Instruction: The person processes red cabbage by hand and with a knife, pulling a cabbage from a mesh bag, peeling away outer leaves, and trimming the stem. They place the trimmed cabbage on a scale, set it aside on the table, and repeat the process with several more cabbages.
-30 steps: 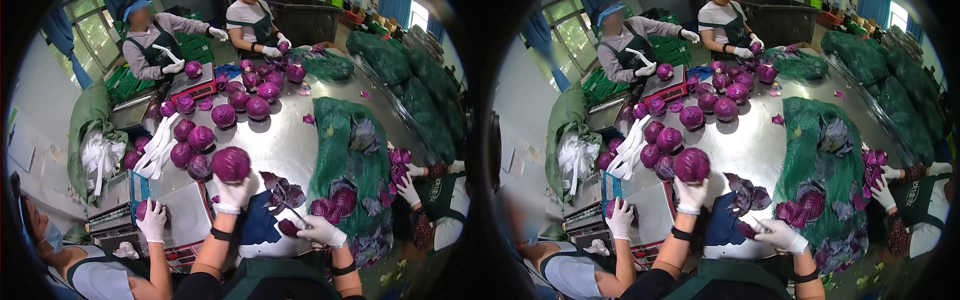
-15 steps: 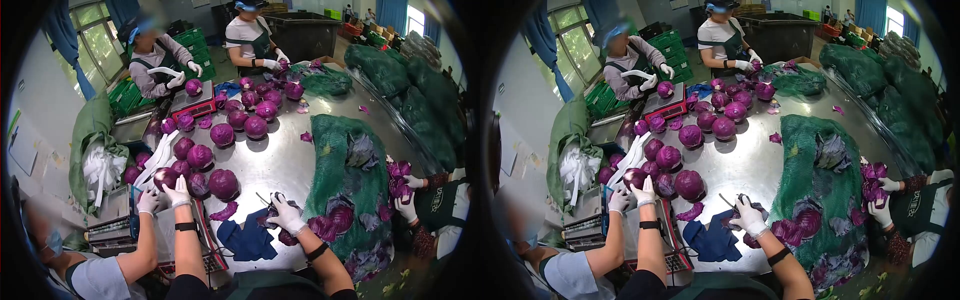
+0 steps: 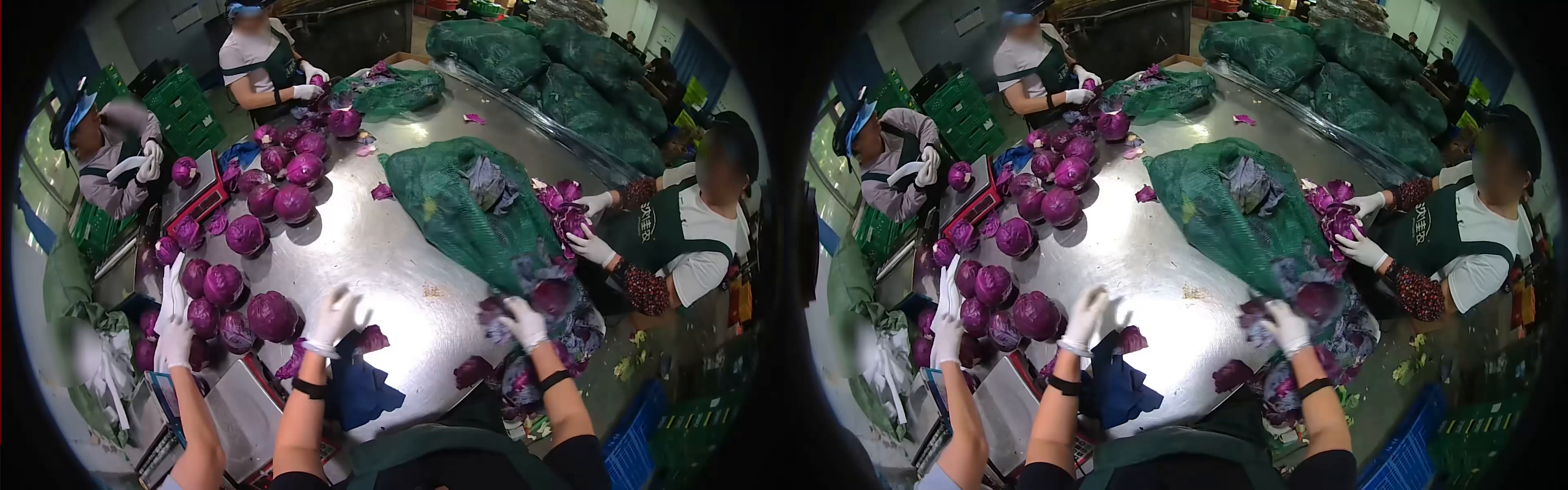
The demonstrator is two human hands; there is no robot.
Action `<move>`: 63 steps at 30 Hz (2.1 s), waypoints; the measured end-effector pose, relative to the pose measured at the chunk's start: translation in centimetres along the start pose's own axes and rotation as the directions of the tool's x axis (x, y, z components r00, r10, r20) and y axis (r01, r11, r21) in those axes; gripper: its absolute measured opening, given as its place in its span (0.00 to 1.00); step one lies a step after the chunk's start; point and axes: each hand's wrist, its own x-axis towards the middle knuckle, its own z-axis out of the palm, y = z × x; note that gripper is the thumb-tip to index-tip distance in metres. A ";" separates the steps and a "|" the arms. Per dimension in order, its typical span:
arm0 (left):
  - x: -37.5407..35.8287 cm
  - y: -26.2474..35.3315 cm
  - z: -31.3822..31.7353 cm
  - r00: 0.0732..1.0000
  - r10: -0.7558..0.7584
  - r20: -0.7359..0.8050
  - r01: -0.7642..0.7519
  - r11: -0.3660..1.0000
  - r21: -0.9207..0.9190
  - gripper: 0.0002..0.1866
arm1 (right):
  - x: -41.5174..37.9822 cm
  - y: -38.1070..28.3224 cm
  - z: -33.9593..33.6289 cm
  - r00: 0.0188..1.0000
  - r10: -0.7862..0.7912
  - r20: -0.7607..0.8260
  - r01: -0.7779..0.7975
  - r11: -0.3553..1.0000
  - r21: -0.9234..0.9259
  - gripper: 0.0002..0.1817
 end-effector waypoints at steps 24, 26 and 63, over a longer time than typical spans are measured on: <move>1.9 -0.8 5.1 0.981 0.015 0.195 -0.007 0.999 -0.044 0.21 | 3.6 -12.5 1.5 0.986 0.154 -0.065 -0.085 0.797 0.597 0.10; 1.6 3.2 6.8 0.949 0.243 0.201 -0.270 0.955 0.120 0.23 | -1.5 -11.6 2.1 0.984 0.179 0.026 -0.159 0.784 0.600 0.11; 7.5 -7.3 2.2 0.953 -0.123 -0.275 0.124 0.992 -0.014 0.16 | 8.6 -11.4 -3.7 0.989 0.083 -0.120 -0.056 0.976 0.209 0.48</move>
